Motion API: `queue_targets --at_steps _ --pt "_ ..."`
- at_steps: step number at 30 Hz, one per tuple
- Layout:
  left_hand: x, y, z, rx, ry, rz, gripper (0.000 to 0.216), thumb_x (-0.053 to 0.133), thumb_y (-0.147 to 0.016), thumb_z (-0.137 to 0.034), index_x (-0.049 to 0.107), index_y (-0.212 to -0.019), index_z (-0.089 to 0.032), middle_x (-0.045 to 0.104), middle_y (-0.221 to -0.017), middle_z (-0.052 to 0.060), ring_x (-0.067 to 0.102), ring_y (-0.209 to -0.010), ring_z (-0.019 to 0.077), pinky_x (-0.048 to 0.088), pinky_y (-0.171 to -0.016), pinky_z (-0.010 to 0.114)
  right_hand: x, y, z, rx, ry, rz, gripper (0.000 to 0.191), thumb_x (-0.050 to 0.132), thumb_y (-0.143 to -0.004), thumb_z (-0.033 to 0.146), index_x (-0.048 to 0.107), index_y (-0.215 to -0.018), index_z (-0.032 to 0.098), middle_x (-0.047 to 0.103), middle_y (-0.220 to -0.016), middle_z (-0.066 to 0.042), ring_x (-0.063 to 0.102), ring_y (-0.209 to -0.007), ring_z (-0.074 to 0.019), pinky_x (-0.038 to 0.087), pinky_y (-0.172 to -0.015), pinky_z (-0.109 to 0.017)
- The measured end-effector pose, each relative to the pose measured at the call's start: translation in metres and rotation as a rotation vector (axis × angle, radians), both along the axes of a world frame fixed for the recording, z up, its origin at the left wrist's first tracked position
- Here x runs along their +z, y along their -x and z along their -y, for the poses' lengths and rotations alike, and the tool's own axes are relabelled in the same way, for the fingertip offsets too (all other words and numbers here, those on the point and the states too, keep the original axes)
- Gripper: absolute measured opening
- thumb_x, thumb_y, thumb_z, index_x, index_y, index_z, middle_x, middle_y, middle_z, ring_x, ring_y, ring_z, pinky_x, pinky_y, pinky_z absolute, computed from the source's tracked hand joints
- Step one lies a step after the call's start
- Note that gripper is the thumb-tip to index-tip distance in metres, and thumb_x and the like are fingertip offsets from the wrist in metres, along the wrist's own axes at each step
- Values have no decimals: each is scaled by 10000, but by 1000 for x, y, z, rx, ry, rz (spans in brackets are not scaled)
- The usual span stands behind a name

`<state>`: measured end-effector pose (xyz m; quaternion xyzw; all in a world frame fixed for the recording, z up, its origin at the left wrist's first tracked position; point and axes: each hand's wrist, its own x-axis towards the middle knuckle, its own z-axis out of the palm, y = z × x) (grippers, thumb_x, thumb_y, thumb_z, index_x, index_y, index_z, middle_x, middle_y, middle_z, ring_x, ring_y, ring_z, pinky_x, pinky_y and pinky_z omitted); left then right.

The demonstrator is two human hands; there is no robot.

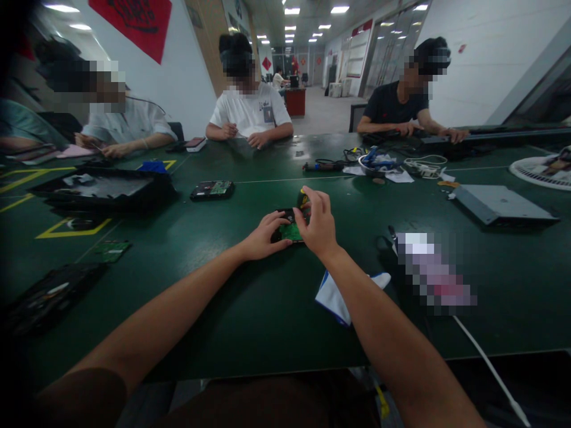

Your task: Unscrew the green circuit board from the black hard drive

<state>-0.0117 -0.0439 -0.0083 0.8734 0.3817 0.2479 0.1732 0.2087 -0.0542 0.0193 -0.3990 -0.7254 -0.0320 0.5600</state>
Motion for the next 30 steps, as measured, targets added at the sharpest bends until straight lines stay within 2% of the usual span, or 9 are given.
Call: queue_targets --at_steps 4,9,14,19,24,30 --pt "0 0 1 4 -3 18 633 740 -894 -537 571 -1418 -225 414 -1658 157 258 -1609 396 262 -1309 615 -1 0 -1 6 -20 9 644 596 -986 264 355 -1581 305 515 -1427 -147 660 -1068 -270 691 -831 -481" --pt "-2 0 0 -1 -10 22 635 740 -894 -538 569 -1416 -221 412 -1661 159 264 -1606 396 265 -1308 611 -1 0 0 -18 -21 11 661 635 -970 267 368 -1574 301 524 -1380 -138 652 -945 -228 686 -748 -439" --pt "-4 0 -1 3 -14 15 648 738 -894 -546 562 -1423 -215 410 -1661 163 257 -1608 394 268 -1308 606 2 0 2 13 -17 35 687 563 -987 216 325 -1623 317 522 -1389 -138 642 -1063 -258 681 -830 -460" --pt "-3 0 -1 1 -21 9 633 732 -904 -538 567 -1417 -208 421 -1652 171 267 -1604 392 271 -1308 604 2 0 2 -12 -31 7 654 620 -979 251 385 -1586 319 537 -1352 -128 654 -961 -230 682 -768 -433" --pt "-4 0 -2 7 -12 9 636 729 -905 -546 559 -1430 -229 407 -1667 149 258 -1610 388 270 -1306 618 1 0 1 14 -39 17 667 566 -995 237 334 -1616 311 524 -1437 -145 667 -1095 -269 685 -860 -471" --pt "-5 1 -2 4 -14 6 647 746 -892 -535 563 -1429 -226 405 -1668 151 258 -1608 396 265 -1307 622 0 0 1 -13 -7 -9 651 628 -972 294 391 -1578 312 528 -1398 -142 679 -972 -249 693 -756 -453"
